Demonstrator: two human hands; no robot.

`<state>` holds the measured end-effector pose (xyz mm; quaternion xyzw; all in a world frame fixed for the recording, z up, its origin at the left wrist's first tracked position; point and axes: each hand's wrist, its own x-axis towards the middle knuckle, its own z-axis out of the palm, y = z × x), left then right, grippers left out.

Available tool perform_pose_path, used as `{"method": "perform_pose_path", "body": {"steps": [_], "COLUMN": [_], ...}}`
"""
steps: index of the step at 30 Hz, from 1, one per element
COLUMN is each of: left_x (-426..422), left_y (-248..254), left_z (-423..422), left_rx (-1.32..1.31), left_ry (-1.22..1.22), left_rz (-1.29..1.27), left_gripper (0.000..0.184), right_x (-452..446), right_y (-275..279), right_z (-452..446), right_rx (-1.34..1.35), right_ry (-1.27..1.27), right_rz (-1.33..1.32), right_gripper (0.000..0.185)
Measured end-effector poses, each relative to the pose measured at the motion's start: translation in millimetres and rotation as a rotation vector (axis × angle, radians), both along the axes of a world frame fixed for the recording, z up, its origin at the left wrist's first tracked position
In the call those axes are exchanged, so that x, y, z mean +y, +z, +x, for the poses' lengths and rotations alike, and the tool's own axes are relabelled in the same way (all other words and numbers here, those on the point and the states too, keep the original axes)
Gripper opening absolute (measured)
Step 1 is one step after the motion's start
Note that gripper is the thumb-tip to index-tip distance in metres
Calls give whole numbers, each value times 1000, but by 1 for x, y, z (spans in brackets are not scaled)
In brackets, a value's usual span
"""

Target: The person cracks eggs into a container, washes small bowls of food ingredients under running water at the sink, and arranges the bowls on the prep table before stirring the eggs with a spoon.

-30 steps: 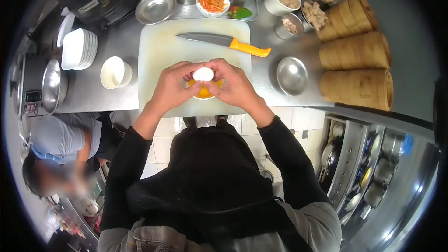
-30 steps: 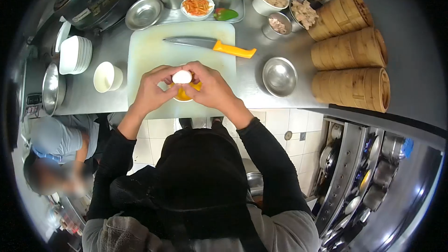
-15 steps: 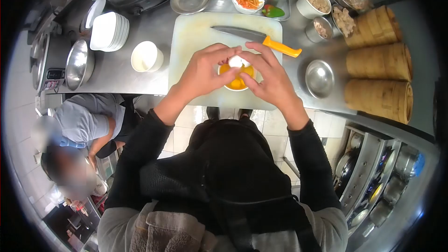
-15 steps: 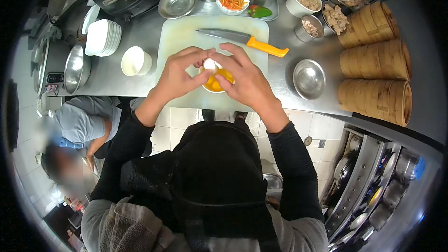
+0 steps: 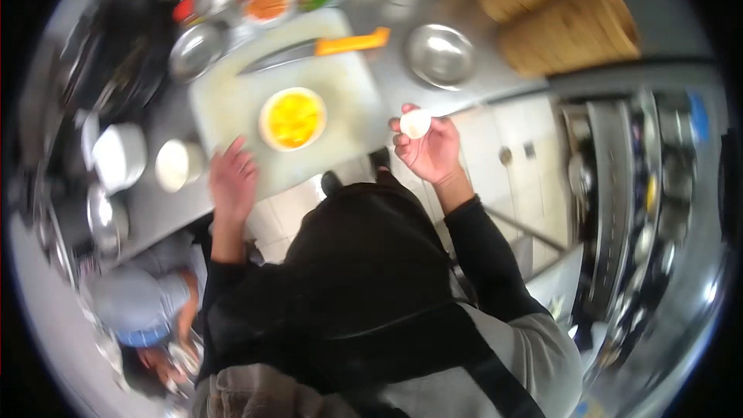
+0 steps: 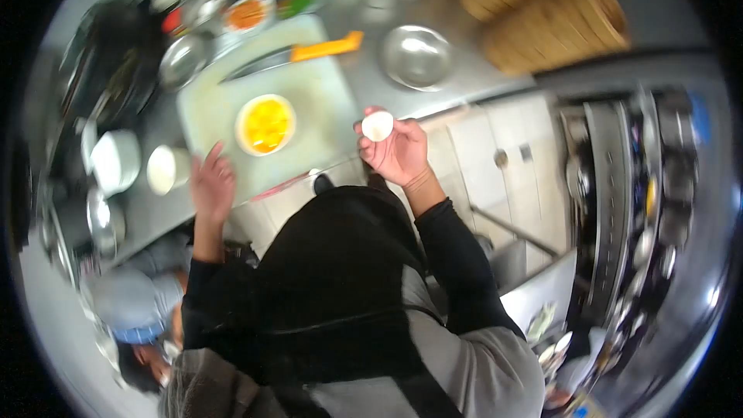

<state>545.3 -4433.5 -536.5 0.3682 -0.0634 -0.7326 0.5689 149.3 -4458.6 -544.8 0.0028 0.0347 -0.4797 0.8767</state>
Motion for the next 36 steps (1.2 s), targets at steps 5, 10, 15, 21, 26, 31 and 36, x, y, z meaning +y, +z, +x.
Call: {"method": "perform_pose_path", "body": {"steps": [5,10,15,21,26,31,36], "left_x": [51,63,80,106,154,140,121], "left_y": [-8,14,34,53,4,-25,-18], "left_z": [-6,-38,-57,-77,-65,-72,-50], "left_rx": [-193,-396,-603,-555,-505,-687,-702], "left_ry": [45,11,-2,161,358,440,622], "left_rz": [151,240,232,264,402,336,270], "left_gripper": [51,50,51,49,37,27,26], "right_x": [85,-1,-46,-35,-28,-103,-106], "right_y": [-115,-232,-360,-308,-100,-39,-36], "right_z": [-120,-151,-183,-200,-210,-172,-144], "right_rx": [349,838,1835,1616,1376,1649,1566], "right_ry": [-341,-424,-421,-397,-784,-297,-215], "right_rz": [433,499,-491,206,343,15,62], "right_gripper": [44,38,38,21,7,26,25]}}
